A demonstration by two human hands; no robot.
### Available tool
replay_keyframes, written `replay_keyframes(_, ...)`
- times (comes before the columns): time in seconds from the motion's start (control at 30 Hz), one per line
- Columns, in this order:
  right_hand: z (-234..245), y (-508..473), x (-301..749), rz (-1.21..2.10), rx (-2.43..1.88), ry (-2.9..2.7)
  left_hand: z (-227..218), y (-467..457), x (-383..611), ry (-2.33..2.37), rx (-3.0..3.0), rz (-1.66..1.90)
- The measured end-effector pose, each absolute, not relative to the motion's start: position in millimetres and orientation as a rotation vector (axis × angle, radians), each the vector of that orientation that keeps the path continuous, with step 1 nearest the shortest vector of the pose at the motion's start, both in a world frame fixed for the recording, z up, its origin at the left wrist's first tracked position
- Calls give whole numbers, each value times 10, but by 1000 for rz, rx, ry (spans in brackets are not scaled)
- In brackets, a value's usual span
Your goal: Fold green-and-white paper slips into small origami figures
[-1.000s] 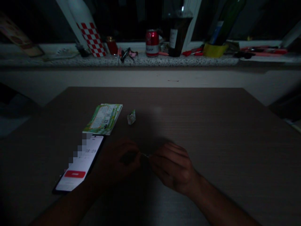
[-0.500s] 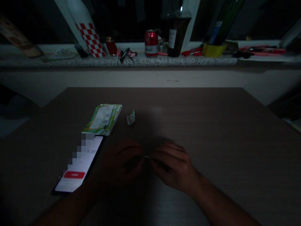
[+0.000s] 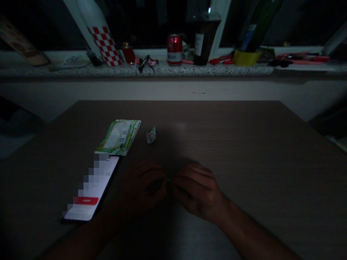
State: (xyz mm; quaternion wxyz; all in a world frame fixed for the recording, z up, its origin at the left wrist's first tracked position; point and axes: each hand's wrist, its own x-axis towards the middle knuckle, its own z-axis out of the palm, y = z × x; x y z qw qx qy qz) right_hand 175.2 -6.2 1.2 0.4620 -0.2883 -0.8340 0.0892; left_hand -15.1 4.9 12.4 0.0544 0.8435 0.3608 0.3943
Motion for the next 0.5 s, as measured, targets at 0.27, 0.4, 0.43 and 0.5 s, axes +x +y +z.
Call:
replay_keyframes(0.27,-2,-41,1807,302,-793,-1954,111,92,-278,1030,2336,1077)
replay_keyframes(0.4,-47,-18,1828,483,-905,-1920,126,71,-260,1095,2249,1040)
replay_keyframes(0.43,-51,-17,1826,551,-936,-1905,122,61,-248,1100,2232,1027)
replay_keyframes(0.5,-46,-20,1815,723,-991,-1879,107,39,-223,1107,2164,1004)
